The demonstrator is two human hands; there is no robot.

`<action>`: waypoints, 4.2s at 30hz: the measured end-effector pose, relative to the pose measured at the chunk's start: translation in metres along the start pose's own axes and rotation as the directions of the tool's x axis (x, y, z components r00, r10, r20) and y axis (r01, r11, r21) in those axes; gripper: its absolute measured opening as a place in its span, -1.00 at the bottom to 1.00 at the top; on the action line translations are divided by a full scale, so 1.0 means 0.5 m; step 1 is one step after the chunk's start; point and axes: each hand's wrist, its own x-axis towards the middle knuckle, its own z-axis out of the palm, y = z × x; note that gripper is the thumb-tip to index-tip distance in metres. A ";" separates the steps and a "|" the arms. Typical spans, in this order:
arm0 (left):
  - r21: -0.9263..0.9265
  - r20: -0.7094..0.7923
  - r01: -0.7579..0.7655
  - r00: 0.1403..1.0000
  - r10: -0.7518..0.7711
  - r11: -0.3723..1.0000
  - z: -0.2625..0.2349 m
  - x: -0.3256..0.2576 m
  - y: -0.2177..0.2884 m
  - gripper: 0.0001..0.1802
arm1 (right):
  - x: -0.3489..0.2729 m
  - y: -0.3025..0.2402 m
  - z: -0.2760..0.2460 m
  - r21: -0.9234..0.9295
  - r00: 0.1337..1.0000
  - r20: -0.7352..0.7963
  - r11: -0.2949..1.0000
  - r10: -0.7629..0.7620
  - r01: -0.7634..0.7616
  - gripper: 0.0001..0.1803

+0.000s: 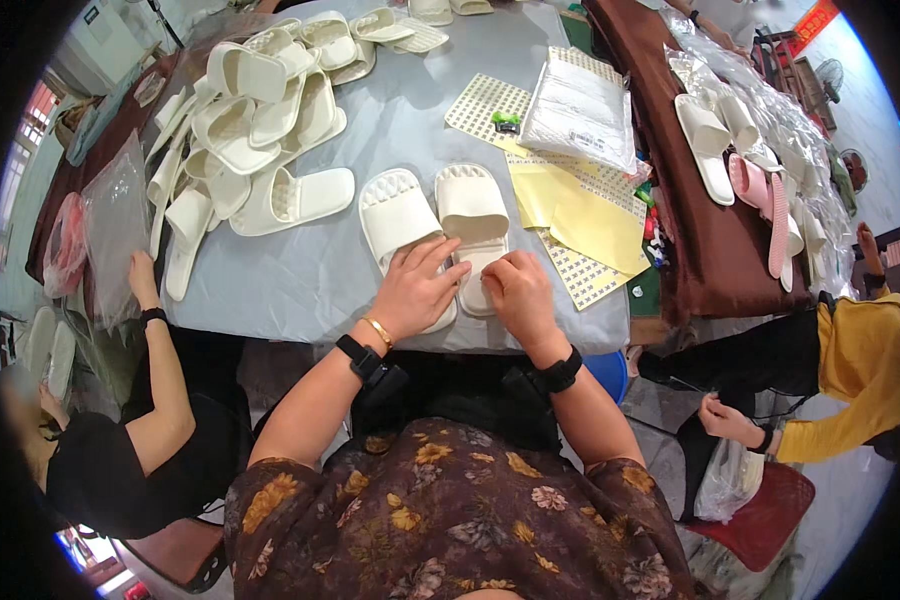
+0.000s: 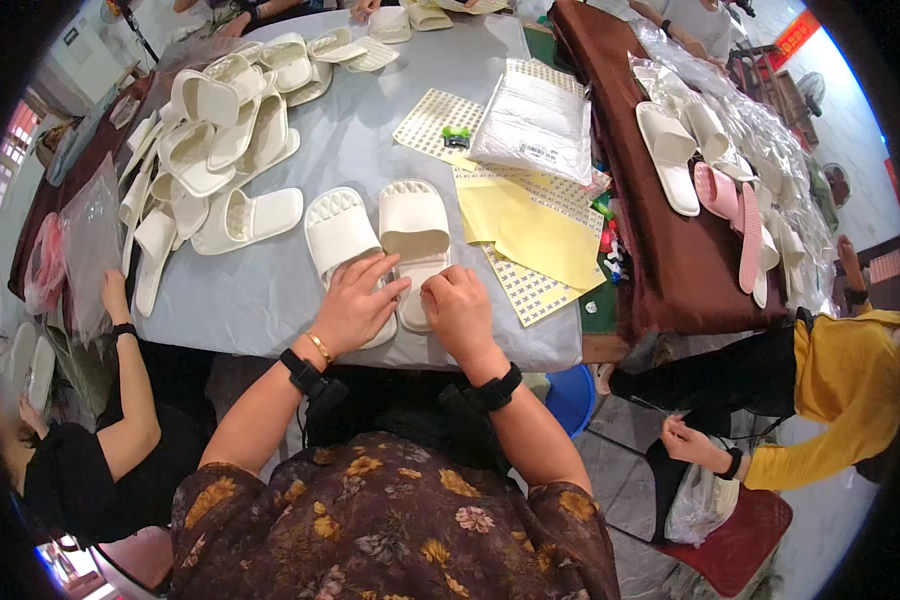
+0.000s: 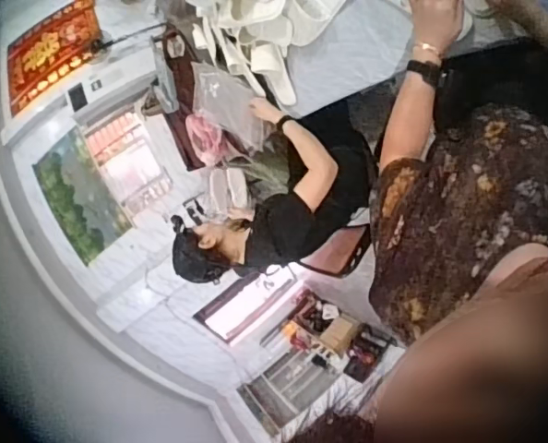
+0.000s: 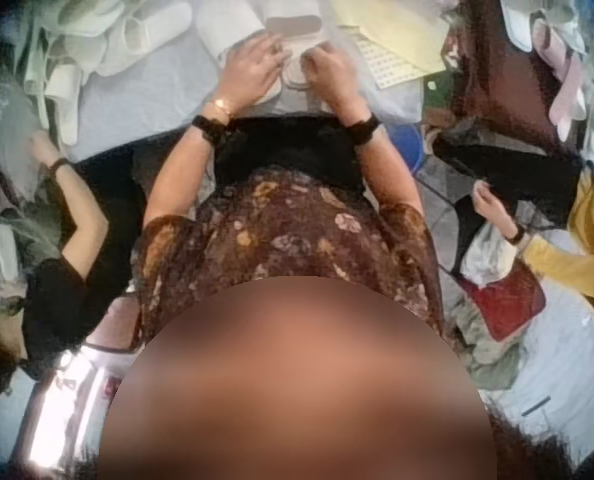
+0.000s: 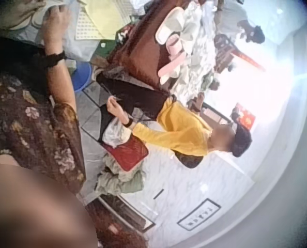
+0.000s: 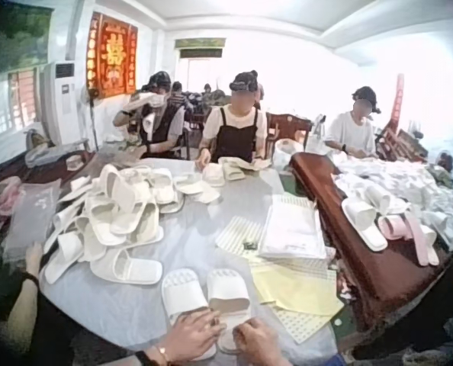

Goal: Inspect, pair, and organize slippers at a manufacturing work table.

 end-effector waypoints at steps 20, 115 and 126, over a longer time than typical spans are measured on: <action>0.017 0.009 0.099 0.995 -0.099 0.995 -0.001 -0.002 0.000 -0.47 | 0.005 0.014 -0.003 0.001 0.998 0.063 1.000 -0.002 0.002 -0.94; 0.152 -0.127 0.403 0.913 -0.387 0.902 -0.137 0.073 0.020 -0.31 | -0.039 0.054 0.023 0.234 0.953 -0.198 0.955 0.228 -0.180 -0.85; 0.378 -0.350 0.445 0.881 -0.320 0.812 -0.338 0.121 -0.218 -0.30 | -0.041 0.058 0.028 0.283 0.949 -0.166 0.935 0.268 -0.214 -0.85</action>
